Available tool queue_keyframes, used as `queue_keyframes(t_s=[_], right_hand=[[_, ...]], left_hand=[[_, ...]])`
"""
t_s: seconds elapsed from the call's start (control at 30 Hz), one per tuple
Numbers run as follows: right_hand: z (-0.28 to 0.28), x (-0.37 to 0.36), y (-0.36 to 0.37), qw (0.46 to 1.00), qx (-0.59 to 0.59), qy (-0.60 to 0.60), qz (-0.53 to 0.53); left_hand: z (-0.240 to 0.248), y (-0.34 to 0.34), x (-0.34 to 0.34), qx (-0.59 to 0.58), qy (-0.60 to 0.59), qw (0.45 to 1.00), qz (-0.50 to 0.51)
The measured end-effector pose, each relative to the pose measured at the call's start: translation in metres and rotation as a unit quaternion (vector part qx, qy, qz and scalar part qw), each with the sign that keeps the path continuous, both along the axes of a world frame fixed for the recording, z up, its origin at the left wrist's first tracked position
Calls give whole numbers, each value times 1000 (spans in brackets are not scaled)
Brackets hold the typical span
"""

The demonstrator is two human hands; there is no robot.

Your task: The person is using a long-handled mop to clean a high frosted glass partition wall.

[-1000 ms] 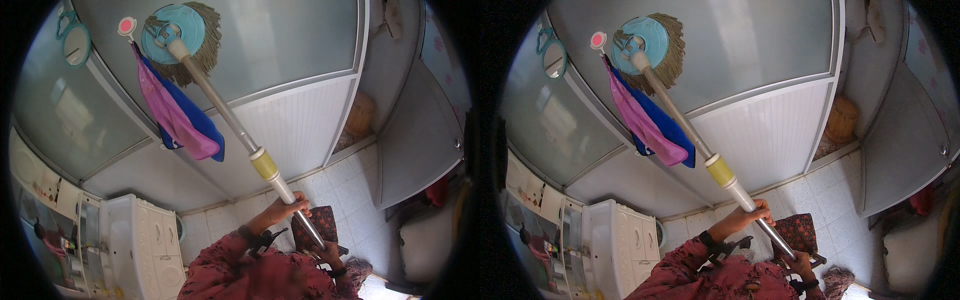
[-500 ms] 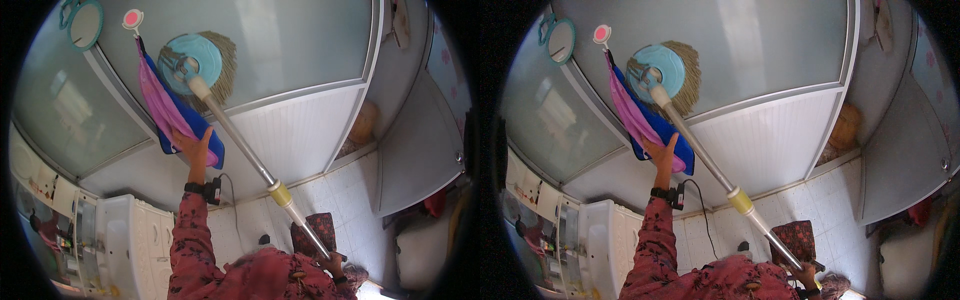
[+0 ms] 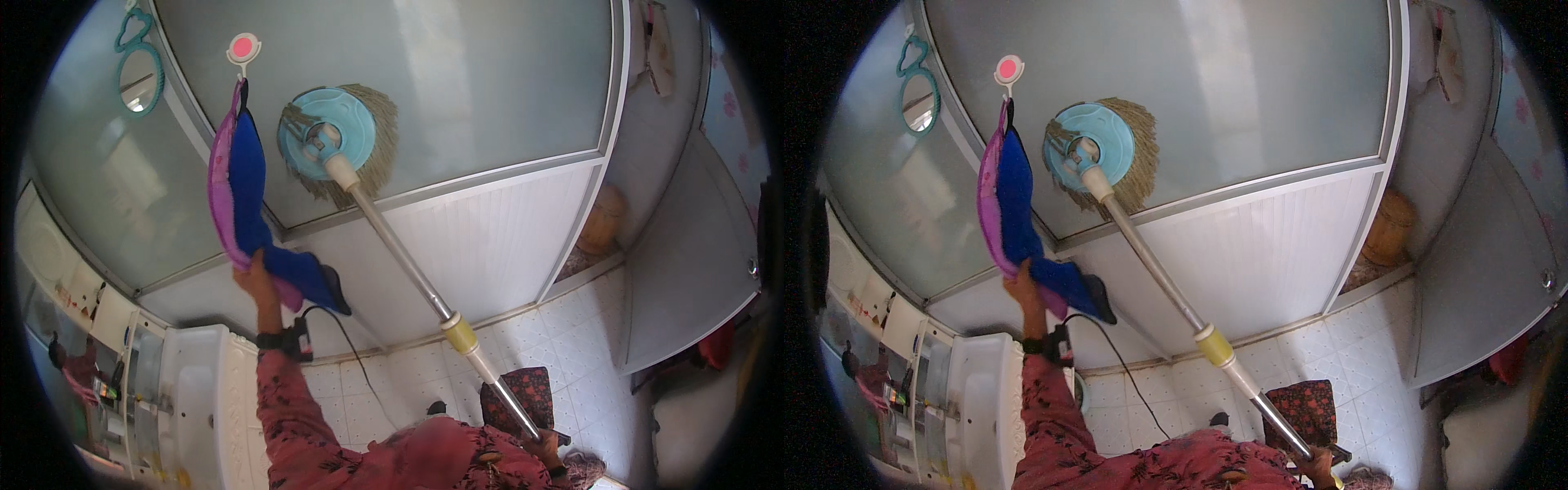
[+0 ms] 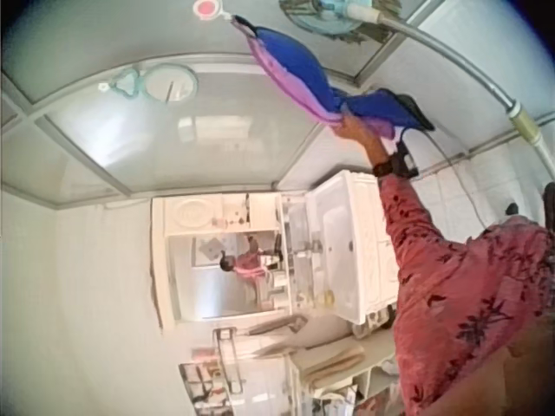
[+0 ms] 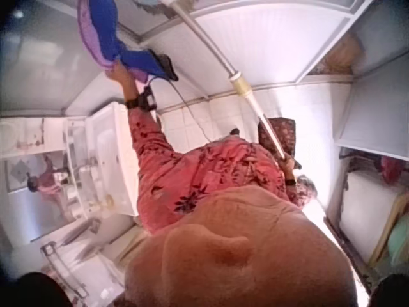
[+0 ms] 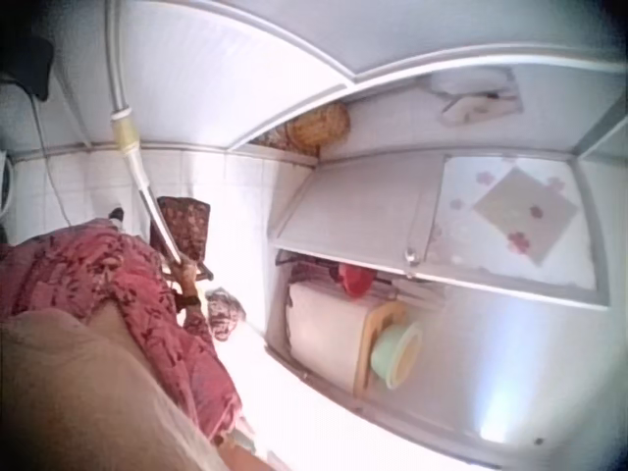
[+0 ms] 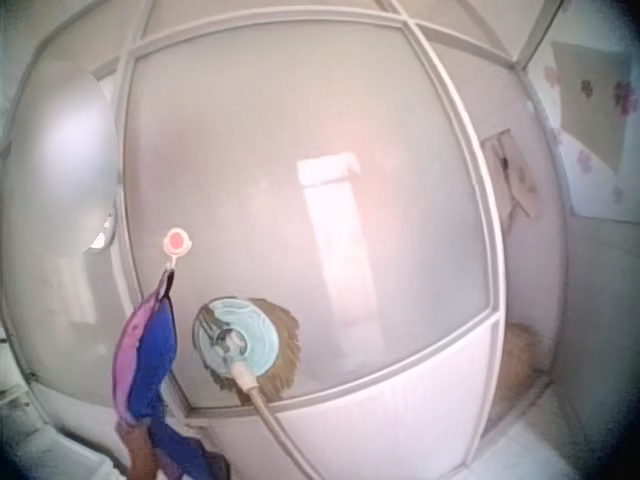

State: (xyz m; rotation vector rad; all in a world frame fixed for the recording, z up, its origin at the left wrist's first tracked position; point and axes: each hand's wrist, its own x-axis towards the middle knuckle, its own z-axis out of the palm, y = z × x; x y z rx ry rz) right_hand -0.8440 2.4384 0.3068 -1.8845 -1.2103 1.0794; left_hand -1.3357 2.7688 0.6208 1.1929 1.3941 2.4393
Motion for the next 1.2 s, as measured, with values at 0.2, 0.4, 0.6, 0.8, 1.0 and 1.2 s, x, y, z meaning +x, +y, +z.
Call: queue_keyframes(t_s=[0.2,0.4,0.6,0.8,1.0,1.2], right_hand=[[-11,5,35,990,43,-107,80],[0,-40,78,992,71,-81,63],[-62,-32,91,995,83,14,49],[34,-64,113,988,133,-70,36],[43,-76,119,988,129,-64,54],[43,-68,94,994,39,-69,77]], left_hand=[[82,-90,44,7,46,998,-39],[80,-119,78,-88,112,983,-113],[73,-119,101,-150,91,961,-213],[65,-112,109,-166,55,953,-246],[62,-103,115,-166,60,953,-245],[47,-102,109,-174,55,957,-226]])
